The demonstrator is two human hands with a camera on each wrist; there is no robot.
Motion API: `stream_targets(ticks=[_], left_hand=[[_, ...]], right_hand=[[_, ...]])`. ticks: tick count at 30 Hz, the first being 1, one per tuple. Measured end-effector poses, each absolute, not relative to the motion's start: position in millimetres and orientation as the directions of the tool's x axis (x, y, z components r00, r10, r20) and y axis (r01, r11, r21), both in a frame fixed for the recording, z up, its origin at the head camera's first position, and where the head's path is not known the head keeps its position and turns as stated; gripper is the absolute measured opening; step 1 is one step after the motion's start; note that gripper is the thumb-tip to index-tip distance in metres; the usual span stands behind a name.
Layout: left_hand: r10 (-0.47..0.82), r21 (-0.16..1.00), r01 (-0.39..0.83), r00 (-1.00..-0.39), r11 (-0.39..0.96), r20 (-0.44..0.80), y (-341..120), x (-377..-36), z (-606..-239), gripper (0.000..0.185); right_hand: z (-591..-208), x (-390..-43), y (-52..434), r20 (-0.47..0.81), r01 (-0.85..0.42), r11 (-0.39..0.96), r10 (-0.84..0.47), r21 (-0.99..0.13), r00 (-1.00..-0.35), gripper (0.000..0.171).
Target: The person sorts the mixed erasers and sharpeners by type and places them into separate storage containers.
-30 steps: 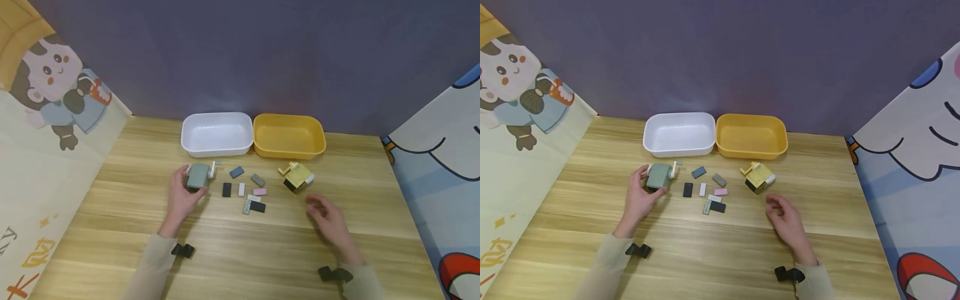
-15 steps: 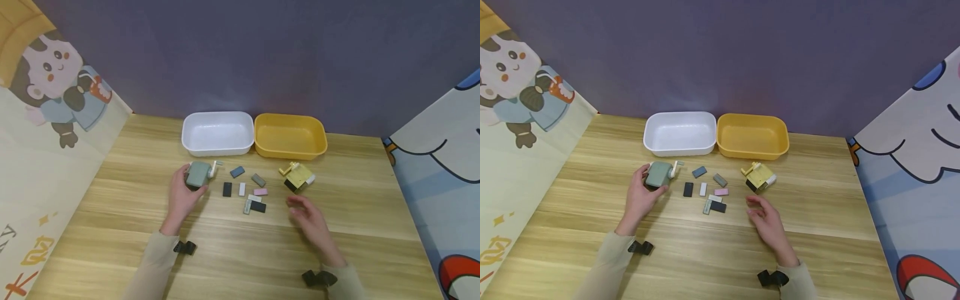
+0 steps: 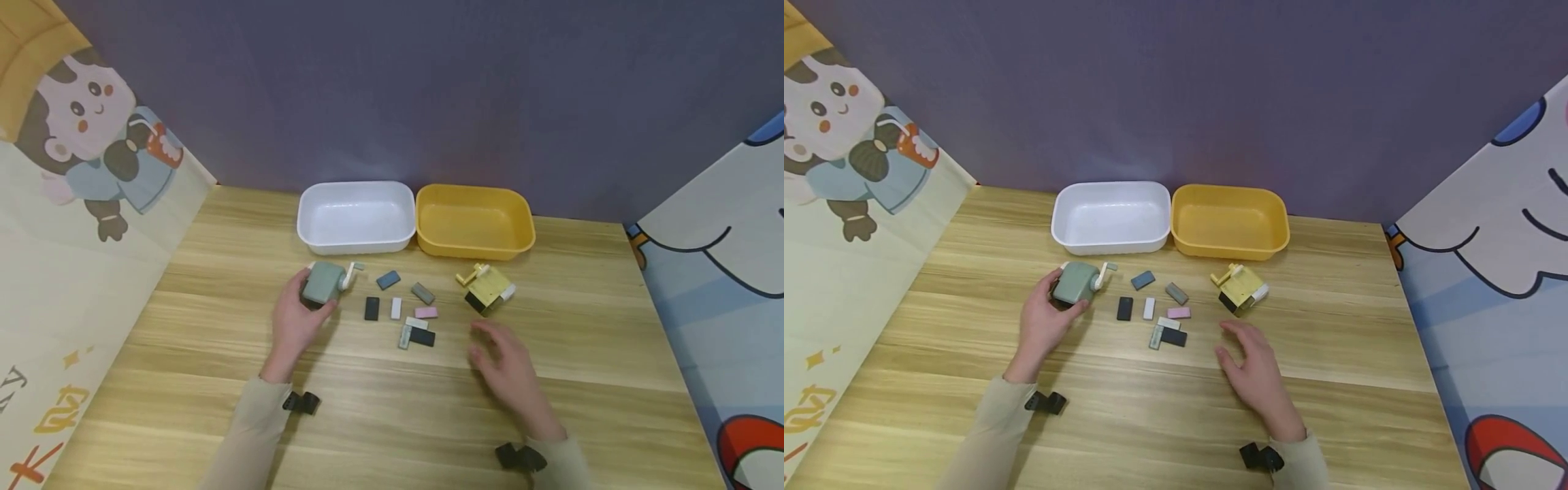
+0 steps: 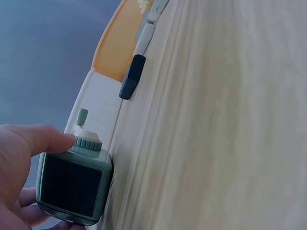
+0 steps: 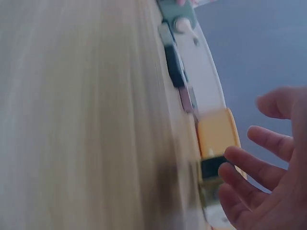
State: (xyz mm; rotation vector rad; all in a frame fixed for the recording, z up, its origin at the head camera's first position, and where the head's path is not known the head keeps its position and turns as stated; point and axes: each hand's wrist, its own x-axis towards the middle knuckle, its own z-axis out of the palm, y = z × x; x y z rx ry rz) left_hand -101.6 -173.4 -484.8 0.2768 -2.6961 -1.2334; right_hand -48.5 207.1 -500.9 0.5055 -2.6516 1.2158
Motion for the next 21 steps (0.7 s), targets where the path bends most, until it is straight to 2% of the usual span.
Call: stream_targets(ticks=[2,7,13,21], left_hand=[[-0.234,0.764,-0.099,-0.97,0.638,0.069,-174.3,-101.8,-484.4,0.086],[-0.242,0.766,-0.096,-0.967,0.636,0.079,-177.7,-101.8,-486.3,0.084],[-0.242,0.747,-0.119,-0.969,0.654,0.058,-184.7,-102.4,-485.7,0.082],[-0.219,0.722,-0.137,-0.975,0.678,0.021,-191.0,-104.1,-488.9,0.083]], right_hand=[[-498.4,-46.4,215.1,0.323,-0.383,0.671,-0.219,-0.635,-0.921,0.046],[-494.3,-45.1,238.1,0.339,-0.355,0.73,-0.178,-0.584,-0.924,0.048],[-491.7,-45.4,263.9,0.418,-0.344,0.772,-0.112,-0.535,-0.901,0.05],[-492.0,-42.9,283.0,0.443,-0.33,0.737,-0.046,-0.59,-0.895,0.049]])
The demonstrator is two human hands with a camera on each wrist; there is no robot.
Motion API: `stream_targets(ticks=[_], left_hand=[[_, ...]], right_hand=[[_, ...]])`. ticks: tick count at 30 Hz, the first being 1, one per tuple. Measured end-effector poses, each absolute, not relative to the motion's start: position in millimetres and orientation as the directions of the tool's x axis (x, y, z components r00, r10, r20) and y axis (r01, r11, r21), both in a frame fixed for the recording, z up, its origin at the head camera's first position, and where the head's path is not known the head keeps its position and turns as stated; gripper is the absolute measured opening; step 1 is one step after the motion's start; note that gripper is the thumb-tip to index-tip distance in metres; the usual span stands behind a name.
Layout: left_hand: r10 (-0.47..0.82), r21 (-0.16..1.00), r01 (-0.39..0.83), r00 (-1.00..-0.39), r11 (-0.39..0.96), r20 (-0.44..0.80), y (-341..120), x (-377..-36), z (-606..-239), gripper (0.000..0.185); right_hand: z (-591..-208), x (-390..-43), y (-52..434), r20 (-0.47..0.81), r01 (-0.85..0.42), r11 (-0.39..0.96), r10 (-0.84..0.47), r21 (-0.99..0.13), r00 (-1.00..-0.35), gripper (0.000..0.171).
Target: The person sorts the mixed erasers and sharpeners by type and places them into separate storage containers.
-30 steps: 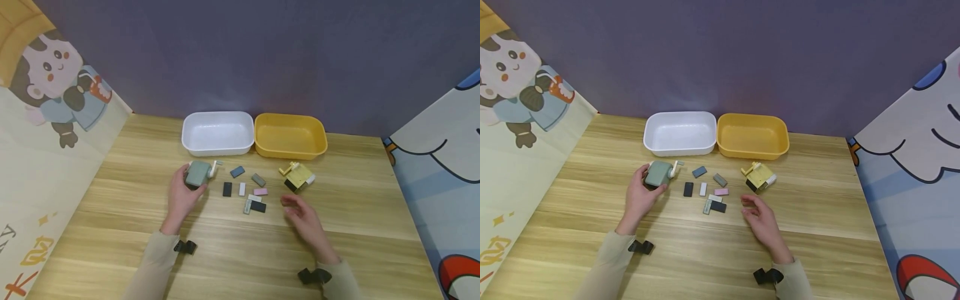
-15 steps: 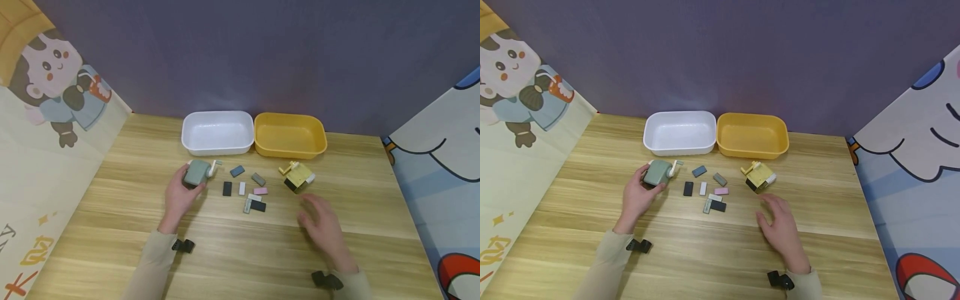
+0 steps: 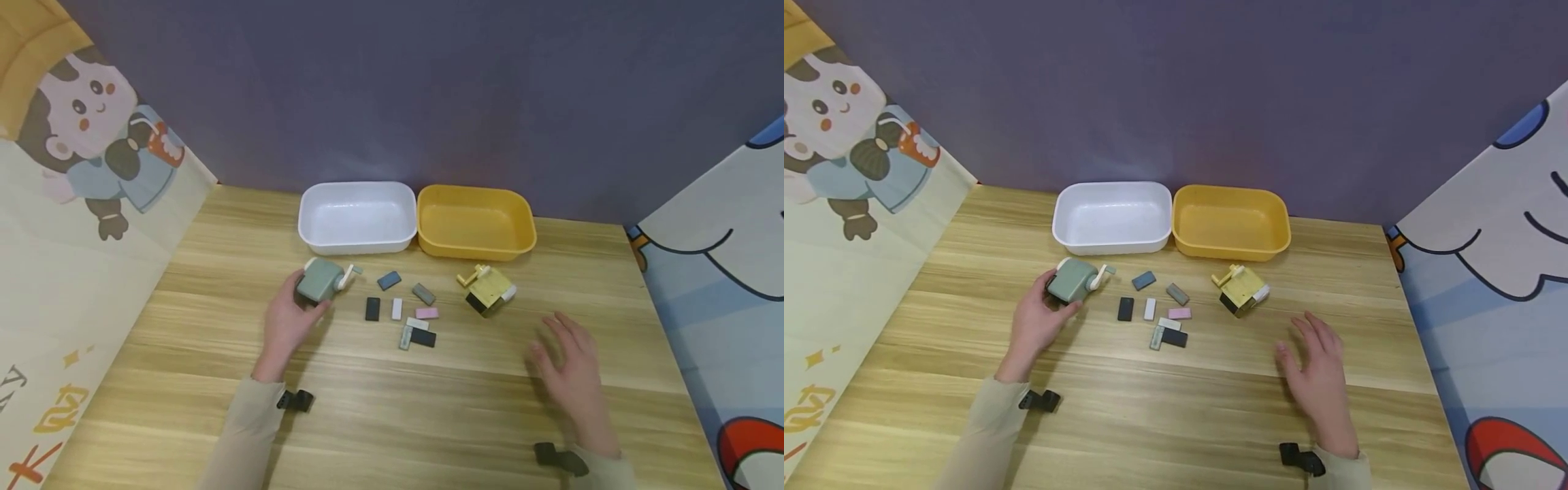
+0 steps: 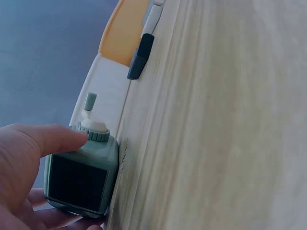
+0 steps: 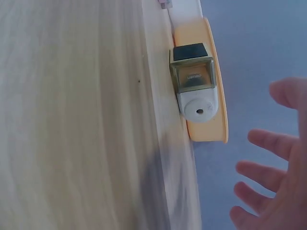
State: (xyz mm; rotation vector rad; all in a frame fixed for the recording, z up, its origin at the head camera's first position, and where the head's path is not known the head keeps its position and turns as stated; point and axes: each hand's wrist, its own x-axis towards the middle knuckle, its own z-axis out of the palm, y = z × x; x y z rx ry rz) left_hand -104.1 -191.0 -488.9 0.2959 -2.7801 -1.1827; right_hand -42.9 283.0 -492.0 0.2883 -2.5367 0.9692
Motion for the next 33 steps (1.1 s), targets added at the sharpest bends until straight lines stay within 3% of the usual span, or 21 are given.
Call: stream_targets(ticks=[8,18,24,33], left_hand=[[-0.224,0.74,-0.111,-0.973,0.663,0.056,-192.7,-103.2,-488.3,0.08],[-0.248,0.809,-0.098,-0.967,0.58,0.061,-193.5,-103.5,-488.5,0.076],[-0.251,0.841,-0.084,-0.966,0.534,0.063,-194.0,-102.6,-485.8,0.076],[-0.285,0.897,-0.053,-0.955,0.438,0.082,-193.9,-102.7,-477.2,0.075]], right_hand=[[-492.4,-39.2,276.2,0.34,-0.275,0.669,-0.035,-0.69,-0.94,0.046],[-492.1,-33.3,256.9,0.152,-0.168,0.263,-0.078,-0.95,-0.985,0.044],[-493.3,-29.2,243.0,0.02,-0.034,0.109,-0.13,-0.993,-0.991,0.046],[-493.6,-29.0,221.1,-0.002,-0.016,0.089,-0.193,-0.996,-0.981,0.044]])
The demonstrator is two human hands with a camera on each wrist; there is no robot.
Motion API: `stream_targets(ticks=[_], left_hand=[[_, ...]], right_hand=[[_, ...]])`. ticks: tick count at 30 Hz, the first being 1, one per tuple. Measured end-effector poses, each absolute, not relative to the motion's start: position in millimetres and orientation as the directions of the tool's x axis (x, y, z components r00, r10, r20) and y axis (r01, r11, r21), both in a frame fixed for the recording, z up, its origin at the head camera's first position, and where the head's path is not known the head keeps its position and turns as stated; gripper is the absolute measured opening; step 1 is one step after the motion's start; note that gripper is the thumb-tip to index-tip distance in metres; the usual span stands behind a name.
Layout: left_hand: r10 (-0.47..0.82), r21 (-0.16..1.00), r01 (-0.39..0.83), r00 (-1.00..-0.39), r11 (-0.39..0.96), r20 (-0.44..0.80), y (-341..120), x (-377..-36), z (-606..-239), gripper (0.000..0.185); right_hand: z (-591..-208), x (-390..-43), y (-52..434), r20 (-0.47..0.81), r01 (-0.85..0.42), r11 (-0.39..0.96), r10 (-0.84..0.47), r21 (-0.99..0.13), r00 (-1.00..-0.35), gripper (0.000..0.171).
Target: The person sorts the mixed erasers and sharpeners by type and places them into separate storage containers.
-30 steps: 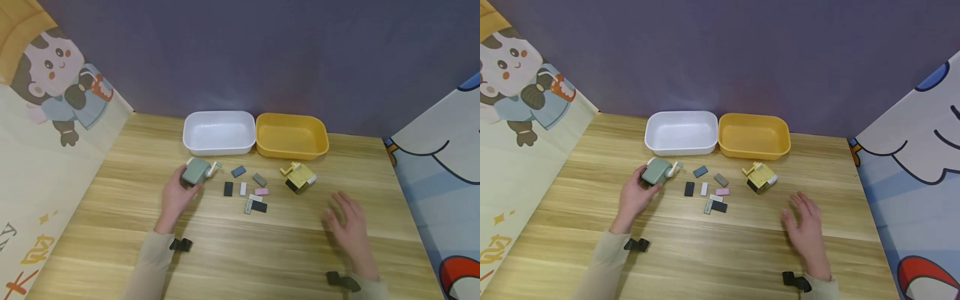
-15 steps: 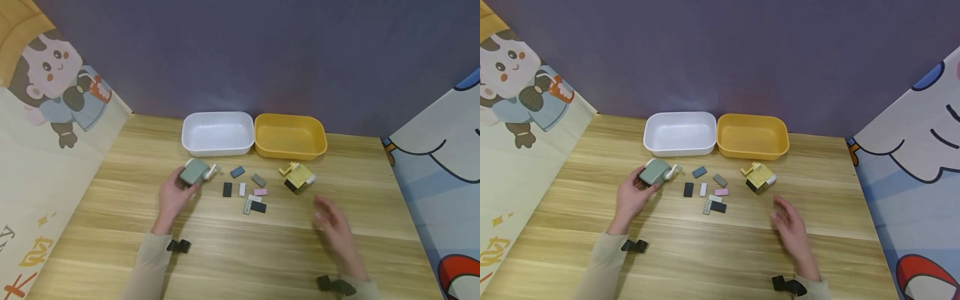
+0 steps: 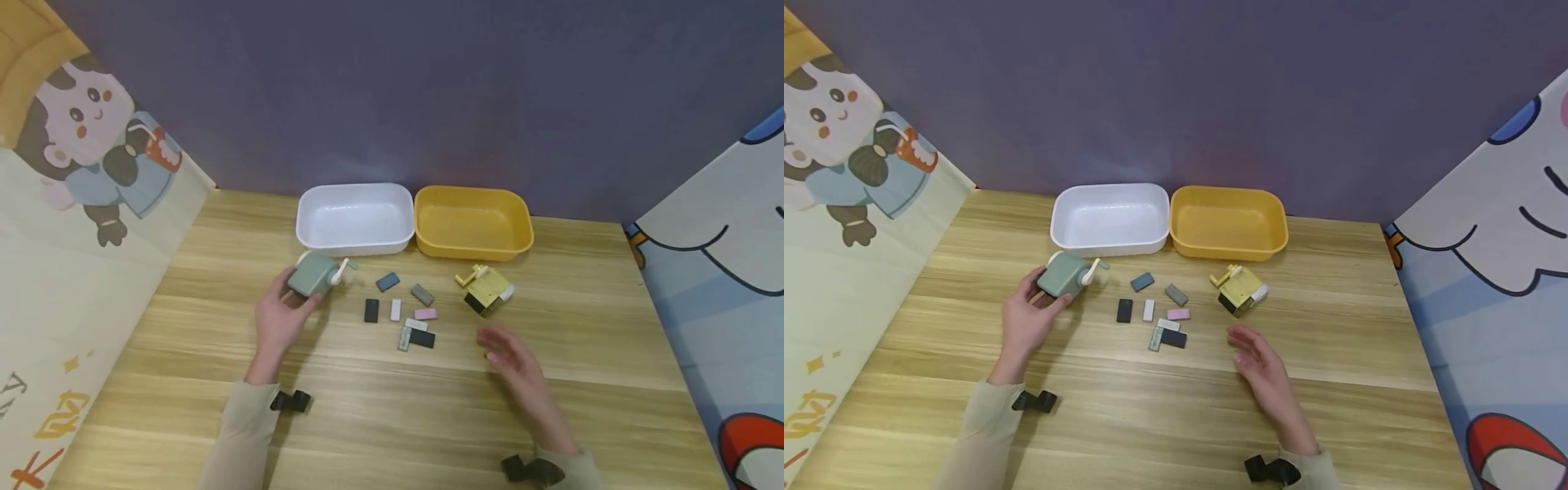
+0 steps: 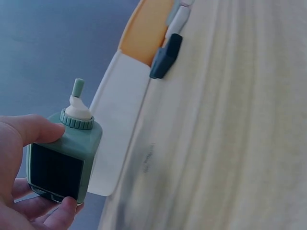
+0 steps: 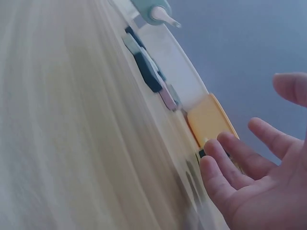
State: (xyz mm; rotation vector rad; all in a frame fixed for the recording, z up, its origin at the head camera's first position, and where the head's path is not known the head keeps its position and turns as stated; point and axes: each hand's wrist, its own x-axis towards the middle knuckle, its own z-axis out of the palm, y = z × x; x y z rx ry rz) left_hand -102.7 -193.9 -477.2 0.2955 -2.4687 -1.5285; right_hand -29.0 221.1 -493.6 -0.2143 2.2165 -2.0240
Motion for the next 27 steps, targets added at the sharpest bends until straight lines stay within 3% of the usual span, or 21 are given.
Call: stream_targets(ticks=[9,15,23,27], left_hand=[[-0.287,0.935,0.043,-0.946,0.351,0.151,-193.3,-105.3,-468.2,0.073],[-0.316,0.929,0.043,-0.933,0.368,0.169,-193.6,-110.1,-461.1,0.073],[-0.336,0.922,0.081,-0.916,0.379,0.219,-193.0,-120.1,-450.0,0.069],[-0.344,0.929,0.08,-0.914,0.361,0.213,-192.8,-127.2,-446.2,0.068]], right_hand=[[-498.9,-28.1,211.3,0.032,-0.069,0.138,-0.258,-0.988,-0.966,0.043],[-503.1,-26.9,215.4,0.063,-0.103,0.163,-0.235,-0.981,-0.97,0.042],[-499.9,-24.5,229.3,0.011,-0.04,0.187,-0.153,-0.981,-0.988,0.042],[-496.7,-25.1,238.8,0.059,-0.083,0.168,-0.142,-0.982,-0.988,0.042]])
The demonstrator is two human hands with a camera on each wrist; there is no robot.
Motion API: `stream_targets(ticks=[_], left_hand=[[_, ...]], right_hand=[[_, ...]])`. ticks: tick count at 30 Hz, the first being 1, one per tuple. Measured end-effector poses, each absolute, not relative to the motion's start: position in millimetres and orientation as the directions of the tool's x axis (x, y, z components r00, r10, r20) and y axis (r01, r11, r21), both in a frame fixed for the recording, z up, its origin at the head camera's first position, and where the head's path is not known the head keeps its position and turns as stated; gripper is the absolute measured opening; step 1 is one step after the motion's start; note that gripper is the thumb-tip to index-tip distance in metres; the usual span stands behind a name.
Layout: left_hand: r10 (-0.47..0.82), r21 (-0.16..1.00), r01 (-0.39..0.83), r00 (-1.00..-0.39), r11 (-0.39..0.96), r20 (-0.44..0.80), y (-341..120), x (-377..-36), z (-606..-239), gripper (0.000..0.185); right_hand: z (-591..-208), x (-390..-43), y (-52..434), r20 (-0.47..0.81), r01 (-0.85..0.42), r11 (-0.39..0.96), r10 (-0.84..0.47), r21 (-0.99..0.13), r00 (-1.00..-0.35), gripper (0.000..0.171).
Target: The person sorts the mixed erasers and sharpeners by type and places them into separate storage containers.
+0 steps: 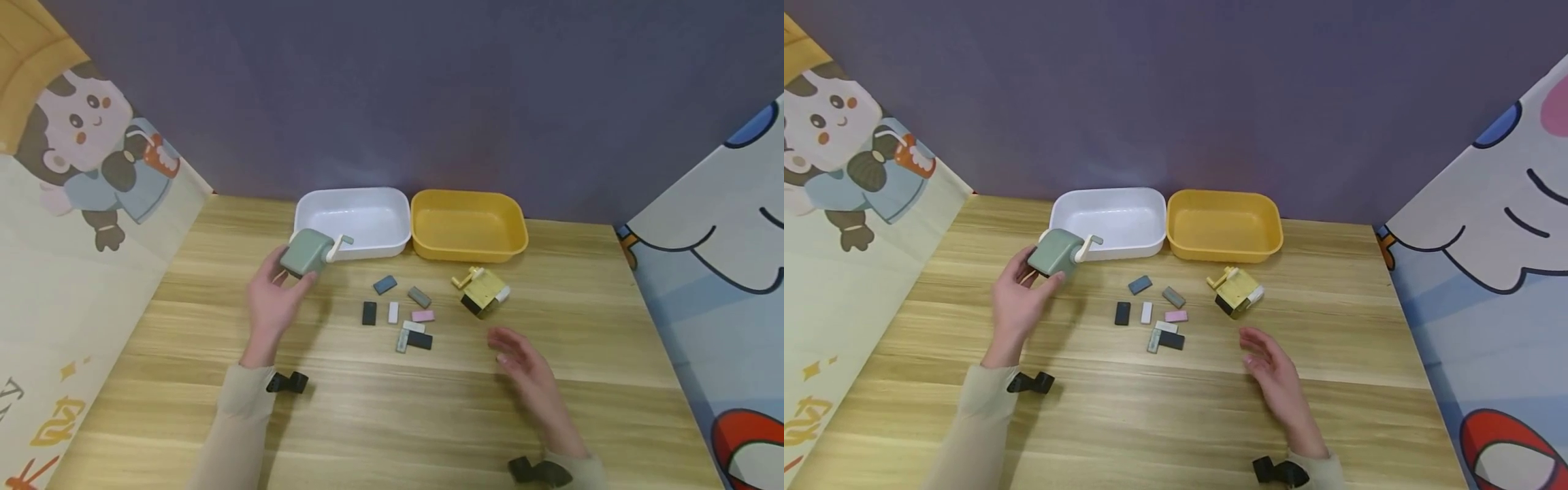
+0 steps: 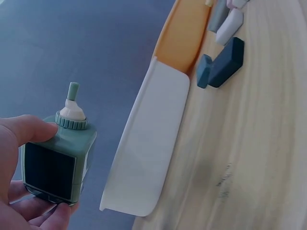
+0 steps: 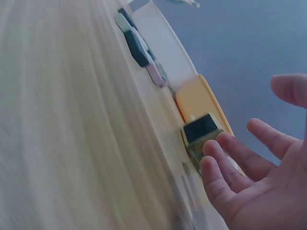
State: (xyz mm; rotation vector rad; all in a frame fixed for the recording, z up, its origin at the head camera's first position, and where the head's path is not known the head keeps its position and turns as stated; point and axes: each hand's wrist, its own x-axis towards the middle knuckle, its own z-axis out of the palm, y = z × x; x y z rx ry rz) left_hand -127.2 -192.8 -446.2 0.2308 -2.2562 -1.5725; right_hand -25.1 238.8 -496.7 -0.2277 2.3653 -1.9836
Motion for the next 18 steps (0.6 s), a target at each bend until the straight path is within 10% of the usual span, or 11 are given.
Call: stream_targets(ticks=[18], left_hand=[[-0.276,0.946,0.113,-0.94,0.302,0.2,-198.2,-159.7,-430.6,0.074]], right_hand=[[-487.7,-25.9,260.2,0.177,-0.186,0.129,-0.079,-0.974,-0.981,0.04]])
